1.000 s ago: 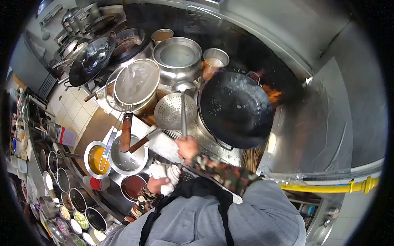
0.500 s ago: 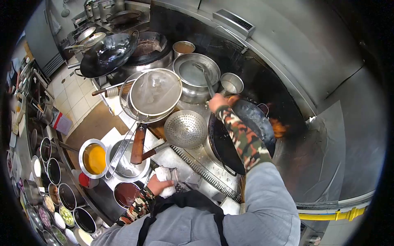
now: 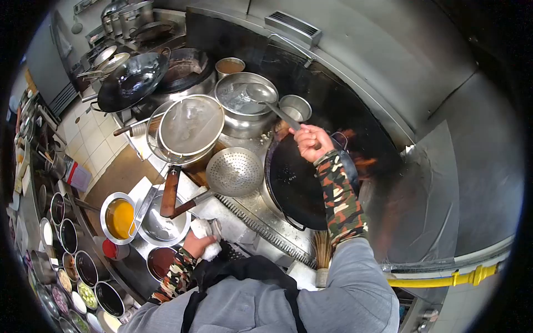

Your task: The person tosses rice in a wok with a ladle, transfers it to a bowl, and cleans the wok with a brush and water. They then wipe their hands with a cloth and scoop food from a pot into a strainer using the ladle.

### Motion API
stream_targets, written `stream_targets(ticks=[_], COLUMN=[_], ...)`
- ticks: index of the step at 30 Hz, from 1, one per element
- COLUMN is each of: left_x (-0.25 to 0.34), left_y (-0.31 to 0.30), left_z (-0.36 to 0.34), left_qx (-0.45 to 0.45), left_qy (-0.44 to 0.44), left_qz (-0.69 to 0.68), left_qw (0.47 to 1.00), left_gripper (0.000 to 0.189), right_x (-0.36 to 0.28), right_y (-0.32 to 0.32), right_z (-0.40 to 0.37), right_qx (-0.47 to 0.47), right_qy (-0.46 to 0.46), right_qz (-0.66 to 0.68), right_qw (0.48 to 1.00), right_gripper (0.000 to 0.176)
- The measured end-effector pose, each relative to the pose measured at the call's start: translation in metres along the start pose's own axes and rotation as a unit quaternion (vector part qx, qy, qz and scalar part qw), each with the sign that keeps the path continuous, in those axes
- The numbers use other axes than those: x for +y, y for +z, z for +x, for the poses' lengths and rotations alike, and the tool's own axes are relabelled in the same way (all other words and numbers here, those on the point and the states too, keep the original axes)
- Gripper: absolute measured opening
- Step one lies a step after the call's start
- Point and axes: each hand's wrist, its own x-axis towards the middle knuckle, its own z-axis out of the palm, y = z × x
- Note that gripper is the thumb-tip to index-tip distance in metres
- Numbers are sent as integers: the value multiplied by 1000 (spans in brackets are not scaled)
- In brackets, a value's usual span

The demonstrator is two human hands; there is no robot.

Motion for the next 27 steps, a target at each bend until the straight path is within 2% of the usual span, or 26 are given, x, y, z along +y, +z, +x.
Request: stream_targets(ticks=[3,5,6,8,9,10,11,12,13,14,15,16,18,19,21,22,23,25,26,27], left_x=[-8,7,12,-8,-18,-17,-15,-13,-15,-16,-17,-13,-7,-3,13,18,18,30,33,35], left_y=[0,7,9,10,9,8,7,7,6,3,0,-4,-7,-8,-9,-10,-8,-10,-12,-14], left_z=[6,1,-2,0,3,1,-2,-4,-5,-6,-6,-8,-10,-10,-11,-11,-11,-13,-15,-17], left_qx=[-9,-9,-7,-1,5,7,9,12,13,12,12,17,32,44,34,23,30,3,9,0], left_qy=[-8,-12,-19,-10,0,0,-3,-6,-6,0,7,-16,-7,5,-8,-21,16,26,29,19], left_qz=[35,56,76,43,11,9,20,31,28,10,-7,15,15,16,53,91,69,108,108,100], left_qw=[999,998,997,999,1000,1000,1000,999,1000,1000,1000,1000,999,999,998,995,997,994,994,995], left_gripper=[44,44,44,43,43,43,43,43,43,42,42,41,41,41,44,47,48,48,48,48], right_x=[-20,-26,-30,-34,-32,-26,-21,-22,-27,-32,-36,-37,-41,-34,-44,-65,-81,-59,-42,-27], right_y=[2,8,8,10,10,12,12,12,8,3,0,-1,0,17,18,-8,-29,-19,-11,-6], right_z=[-25,-39,-43,-47,-48,-51,-52,-54,-57,-57,-53,-46,-26,-13,23,56,86,127,139,145], right_qx=[23,53,54,215,214,277,333,355,357,372,382,380,283,319,272,237,200,331,346,347], right_qy=[-42,-46,-46,-114,-113,-162,-207,-219,-229,-238,-245,-242,-347,-301,-278,-319,-359,-200,-160,-110], right_qz=[-38,-80,-80,-265,-268,-386,-495,-536,-595,-655,-710,-712,-855,-845,-855,-875,-887,-874,-788,-667], right_qw=[998,994,994,933,933,865,775,734,683,613,538,538,261,305,342,278,212,295,483,650], right_gripper=[32,19,19,10,10,14,19,19,7,4,10,10,24,27,22,20,18,11,11,14])
